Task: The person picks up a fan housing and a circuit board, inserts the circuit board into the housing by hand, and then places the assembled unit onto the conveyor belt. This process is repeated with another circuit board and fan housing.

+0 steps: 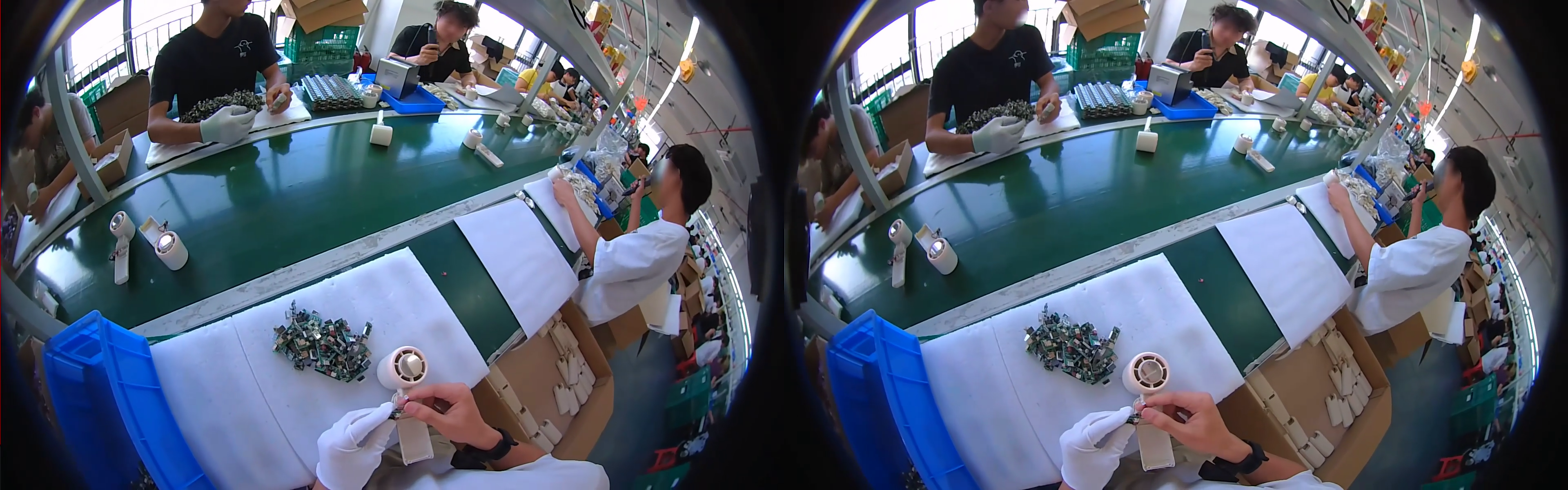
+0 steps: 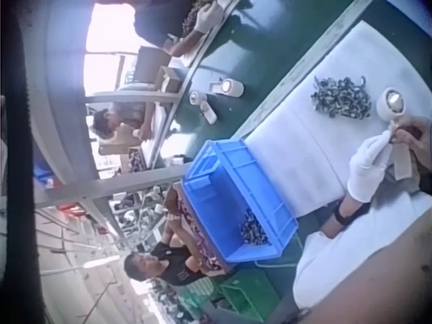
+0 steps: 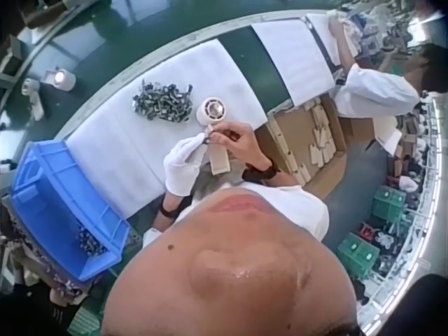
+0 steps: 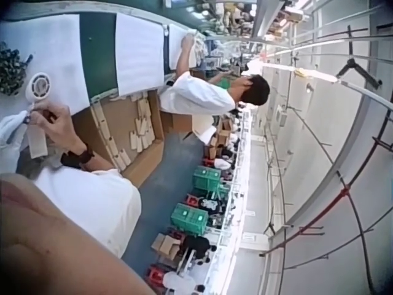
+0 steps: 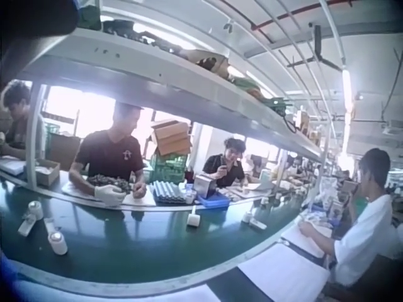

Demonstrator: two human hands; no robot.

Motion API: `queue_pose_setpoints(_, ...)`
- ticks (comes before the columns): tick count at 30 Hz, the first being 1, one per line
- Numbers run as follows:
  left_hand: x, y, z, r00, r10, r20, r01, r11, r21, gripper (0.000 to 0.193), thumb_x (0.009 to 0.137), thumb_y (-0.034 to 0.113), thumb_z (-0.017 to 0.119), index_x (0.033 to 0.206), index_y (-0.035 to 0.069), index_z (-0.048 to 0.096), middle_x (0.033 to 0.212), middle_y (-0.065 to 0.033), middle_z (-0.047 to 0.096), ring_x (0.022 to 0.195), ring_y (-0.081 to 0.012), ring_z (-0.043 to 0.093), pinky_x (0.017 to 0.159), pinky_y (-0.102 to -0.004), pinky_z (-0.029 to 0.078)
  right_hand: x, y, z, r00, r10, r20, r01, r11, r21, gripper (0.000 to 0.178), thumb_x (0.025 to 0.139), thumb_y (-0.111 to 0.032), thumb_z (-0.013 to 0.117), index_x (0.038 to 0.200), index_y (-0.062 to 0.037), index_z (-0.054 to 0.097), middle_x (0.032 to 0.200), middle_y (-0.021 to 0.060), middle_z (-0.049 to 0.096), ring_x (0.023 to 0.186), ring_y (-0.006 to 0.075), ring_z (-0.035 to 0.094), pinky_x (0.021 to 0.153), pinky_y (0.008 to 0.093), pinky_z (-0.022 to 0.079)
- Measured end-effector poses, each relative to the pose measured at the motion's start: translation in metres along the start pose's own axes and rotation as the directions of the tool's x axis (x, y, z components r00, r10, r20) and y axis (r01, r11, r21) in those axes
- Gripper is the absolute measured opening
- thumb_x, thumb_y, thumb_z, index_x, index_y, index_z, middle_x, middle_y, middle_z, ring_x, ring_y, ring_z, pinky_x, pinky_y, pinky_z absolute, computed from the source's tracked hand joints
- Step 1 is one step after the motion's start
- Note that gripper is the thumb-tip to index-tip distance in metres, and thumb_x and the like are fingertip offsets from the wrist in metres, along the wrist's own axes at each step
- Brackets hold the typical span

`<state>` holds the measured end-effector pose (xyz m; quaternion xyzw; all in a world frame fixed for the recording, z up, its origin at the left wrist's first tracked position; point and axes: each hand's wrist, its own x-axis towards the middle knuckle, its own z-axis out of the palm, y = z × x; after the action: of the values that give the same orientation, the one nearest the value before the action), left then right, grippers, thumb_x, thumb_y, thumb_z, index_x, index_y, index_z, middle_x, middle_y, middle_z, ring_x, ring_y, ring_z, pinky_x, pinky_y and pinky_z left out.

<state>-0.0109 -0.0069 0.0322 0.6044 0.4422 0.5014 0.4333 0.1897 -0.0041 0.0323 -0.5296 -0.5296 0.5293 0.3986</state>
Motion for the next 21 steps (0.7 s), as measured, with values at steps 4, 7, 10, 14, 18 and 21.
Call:
queue_pose_setpoints(4, 0.003, 0.002, -0.003, 0.999, -0.021, 0.026, 0.020, 0.999, 0.030, 0.022, 0.085, 0.001, 0.075, 0.107, 0.004, 0.074, 0.101, -0.0129, 0.074, 0.090, -0.0274, 0.072, 0.081, -0.0337, 0.056, -0.004, -0.002, -0.001, 0.996, 0.093, 0.012, -0.094, 0.992, 0.081, 0.016, 0.096, -0.006, 0.069, 0.108, 0.0031, 0.073, 0.096, 0.0052, 0.075, 0.084, 0.0057, 0.066, 0.073, 0.0198, 0.052)
queue_pose_setpoints(7, 0.010, -0.009, 0.000, 0.999, 0.035, -0.010, -0.034, 0.992, 0.123, 0.029, 0.082, -0.002, 0.077, 0.109, 0.005, 0.075, 0.101, -0.0148, 0.074, 0.088, -0.0283, 0.072, 0.079, -0.0341, 0.056, 0.005, -0.006, -0.006, 0.999, -0.048, 0.023, 0.050, 0.994, -0.102, 0.013, 0.090, -0.013, 0.075, 0.099, -0.0037, 0.077, 0.074, -0.0040, 0.067, 0.061, 0.0006, 0.048, 0.053, 0.0215, 0.039)
queue_pose_setpoints(10, 0.011, -0.013, 0.001, 0.998, 0.053, -0.024, -0.050, 0.992, 0.117, 0.029, 0.083, -0.002, 0.076, 0.111, 0.006, 0.074, 0.103, -0.0144, 0.074, 0.089, -0.0296, 0.072, 0.079, -0.0346, 0.057, 0.010, -0.032, -0.002, 0.991, -0.133, 0.018, 0.129, 0.912, -0.389, 0.009, 0.085, -0.006, 0.075, 0.093, -0.0021, 0.074, 0.078, 0.0018, 0.069, 0.065, 0.0044, 0.056, 0.056, 0.0213, 0.044)
queue_pose_setpoints(14, 0.019, -0.013, 0.006, 0.998, -0.060, -0.014, 0.061, 0.998, 0.023, 0.029, 0.086, -0.001, 0.075, 0.113, 0.006, 0.073, 0.105, -0.0129, 0.074, 0.089, -0.0269, 0.071, 0.079, -0.0331, 0.056, 0.025, -0.032, 0.001, 0.943, -0.334, -0.001, 0.288, 0.814, -0.505, 0.009, 0.081, -0.002, 0.074, 0.089, -0.0030, 0.074, 0.070, 0.0027, 0.062, 0.056, 0.0066, 0.054, 0.050, 0.0222, 0.041)
queue_pose_setpoints(18, 0.017, -0.020, 0.007, 0.999, -0.047, -0.013, 0.047, 0.999, -0.006, 0.029, 0.087, -0.001, 0.074, 0.115, 0.006, 0.073, 0.106, -0.0121, 0.073, 0.089, -0.0244, 0.071, 0.079, -0.0318, 0.056, 0.027, -0.023, 0.005, 0.904, -0.427, -0.005, 0.352, 0.750, -0.560, 0.011, 0.079, 0.000, 0.074, 0.089, -0.0047, 0.075, 0.070, 0.0030, 0.062, 0.052, 0.0073, 0.052, 0.047, 0.0228, 0.039)
queue_pose_setpoints(21, 0.010, -0.023, 0.006, 1.000, -0.025, -0.014, 0.025, 1.000, -0.016, 0.030, 0.087, -0.001, 0.074, 0.117, 0.006, 0.072, 0.107, -0.0117, 0.073, 0.090, -0.0232, 0.071, 0.080, -0.0312, 0.056, 0.023, -0.020, 0.005, 0.886, -0.464, 0.010, 0.385, 0.721, -0.576, 0.013, 0.078, 0.000, 0.074, 0.090, -0.0054, 0.076, 0.071, 0.0026, 0.063, 0.052, 0.0071, 0.051, 0.046, 0.0226, 0.038)
